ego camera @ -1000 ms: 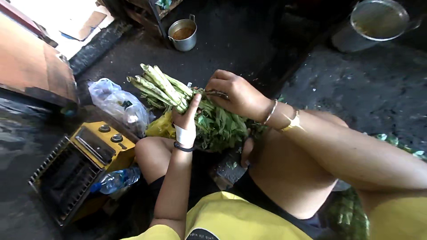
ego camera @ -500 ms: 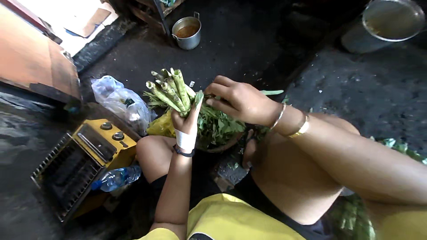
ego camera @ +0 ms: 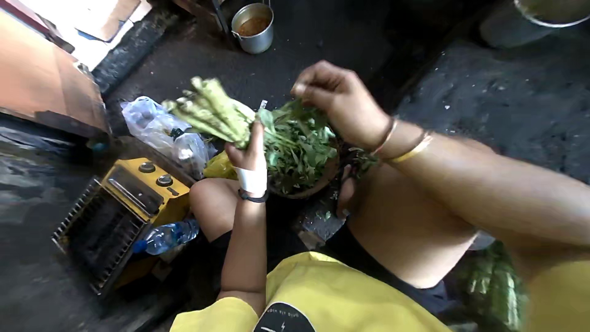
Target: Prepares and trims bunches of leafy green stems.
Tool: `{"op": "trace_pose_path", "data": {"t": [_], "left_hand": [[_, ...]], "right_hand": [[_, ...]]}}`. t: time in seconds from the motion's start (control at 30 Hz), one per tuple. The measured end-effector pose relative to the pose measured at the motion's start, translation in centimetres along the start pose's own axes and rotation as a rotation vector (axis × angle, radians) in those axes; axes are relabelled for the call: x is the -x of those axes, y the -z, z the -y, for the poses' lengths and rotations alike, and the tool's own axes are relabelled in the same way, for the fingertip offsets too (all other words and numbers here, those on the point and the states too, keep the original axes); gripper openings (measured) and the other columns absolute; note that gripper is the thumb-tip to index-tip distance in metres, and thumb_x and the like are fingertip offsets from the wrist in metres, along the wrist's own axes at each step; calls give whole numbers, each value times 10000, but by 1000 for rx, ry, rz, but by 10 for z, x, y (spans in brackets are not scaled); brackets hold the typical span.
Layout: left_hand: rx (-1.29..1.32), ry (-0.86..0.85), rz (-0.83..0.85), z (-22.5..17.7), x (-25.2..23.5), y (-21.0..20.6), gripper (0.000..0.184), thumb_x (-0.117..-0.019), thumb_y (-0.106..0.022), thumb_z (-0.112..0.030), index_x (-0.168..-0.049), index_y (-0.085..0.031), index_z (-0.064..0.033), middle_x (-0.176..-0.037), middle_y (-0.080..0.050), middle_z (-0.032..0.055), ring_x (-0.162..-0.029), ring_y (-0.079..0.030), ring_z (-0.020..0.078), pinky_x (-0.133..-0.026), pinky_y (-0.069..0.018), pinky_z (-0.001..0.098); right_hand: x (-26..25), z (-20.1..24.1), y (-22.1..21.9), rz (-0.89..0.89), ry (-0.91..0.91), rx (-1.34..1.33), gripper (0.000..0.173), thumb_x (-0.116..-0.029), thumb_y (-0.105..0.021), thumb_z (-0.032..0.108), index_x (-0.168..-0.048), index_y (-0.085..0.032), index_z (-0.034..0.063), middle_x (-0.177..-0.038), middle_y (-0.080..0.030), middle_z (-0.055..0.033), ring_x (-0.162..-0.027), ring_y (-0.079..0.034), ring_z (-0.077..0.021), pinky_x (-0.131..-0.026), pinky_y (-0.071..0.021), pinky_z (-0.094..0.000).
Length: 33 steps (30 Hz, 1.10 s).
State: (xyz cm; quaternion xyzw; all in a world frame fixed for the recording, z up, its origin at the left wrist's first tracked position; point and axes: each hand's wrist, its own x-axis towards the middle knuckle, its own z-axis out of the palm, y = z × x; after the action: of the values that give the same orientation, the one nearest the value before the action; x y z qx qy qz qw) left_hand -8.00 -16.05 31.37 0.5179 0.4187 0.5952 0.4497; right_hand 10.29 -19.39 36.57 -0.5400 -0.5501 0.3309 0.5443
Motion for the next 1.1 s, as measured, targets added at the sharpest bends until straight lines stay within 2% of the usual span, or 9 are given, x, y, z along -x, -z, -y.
{"op": "trace_pose_path", "data": {"t": [0.07,0.2,0.33,0.47,0.53,0.67,0.77,0.97,1.1], "left_hand": [[-10,133,17,2,1,17,480,-996,-676,-287,-1367,-503,-35,-1195,-662,50,-1084,-660,103,-955,-570,322],[91,228,11,3,-6,28,392,-1031,-613,-297,-1351,-569,-75,-1246,-674,56,-1136,-656,147,-978,-563,364],[157,298,-20,3,-10,32,418,-1026,-624,-310,-1380,-551,-103,-1284,-655,64,-1165,-641,158,-990,-557,383],[138,276,-53,3,-6,24,417,-1011,-646,-278,-1364,-544,-81,-1256,-650,60,-1130,-639,141,-974,-553,360],[108,258,-60,-1,-1,17,424,-988,-680,-328,-1329,-577,-98,-1222,-671,35,-1111,-654,123,-965,-562,354],[60,282,-37,-8,11,9,561,-938,-719,-470,-1362,-564,-137,-1266,-658,35,-1158,-638,146,-986,-550,379],[29,288,-37,-10,14,4,594,-919,-729,-501,-1351,-561,-130,-1238,-664,39,-1138,-644,143,-970,-554,382],[24,213,60,-10,11,8,463,-949,-724,-419,-1324,-636,-161,-1246,-691,18,-1148,-660,138,-981,-562,362],[65,108,60,-5,0,5,369,-928,-753,-179,-1252,-651,-36,-1177,-718,45,-1125,-669,119,-1001,-551,311]], "right_hand": [[-5,8,19,-91,-100,-188,144,-1059,-534,149,-1080,-648,63,-1040,-655,-12,-970,-646,-99,-896,-567,-321],[-10,12,37,-228,-136,-414,230,-1110,-389,194,-1117,-602,107,-1050,-693,-15,-1003,-676,-146,-890,-569,-336],[-12,13,44,-384,42,-302,195,-1117,-357,171,-1134,-542,109,-937,-635,40,-861,-670,-103,-829,-598,-317],[1,9,25,-74,141,192,244,-1073,-506,251,-1121,-612,36,-835,-573,16,-665,-547,-31,-613,-504,-222],[8,0,3,79,283,409,250,-1026,-614,249,-1051,-684,11,-790,-645,-52,-637,-585,-102,-596,-520,-298],[13,-17,-26,276,382,633,249,-991,-669,279,-1057,-716,44,-1011,-698,-126,-853,-711,-281,-719,-595,-493],[14,-19,-32,236,391,675,239,-981,-679,260,-1056,-697,34,-1010,-667,-133,-787,-695,-288,-629,-578,-477],[6,-12,-25,325,250,548,188,-995,-659,164,-1128,-691,35,-1119,-634,-149,-950,-685,-266,-814,-597,-453],[0,-3,-8,330,232,572,186,-1027,-604,143,-1154,-658,19,-1117,-657,-150,-957,-681,-246,-860,-585,-414]]}}
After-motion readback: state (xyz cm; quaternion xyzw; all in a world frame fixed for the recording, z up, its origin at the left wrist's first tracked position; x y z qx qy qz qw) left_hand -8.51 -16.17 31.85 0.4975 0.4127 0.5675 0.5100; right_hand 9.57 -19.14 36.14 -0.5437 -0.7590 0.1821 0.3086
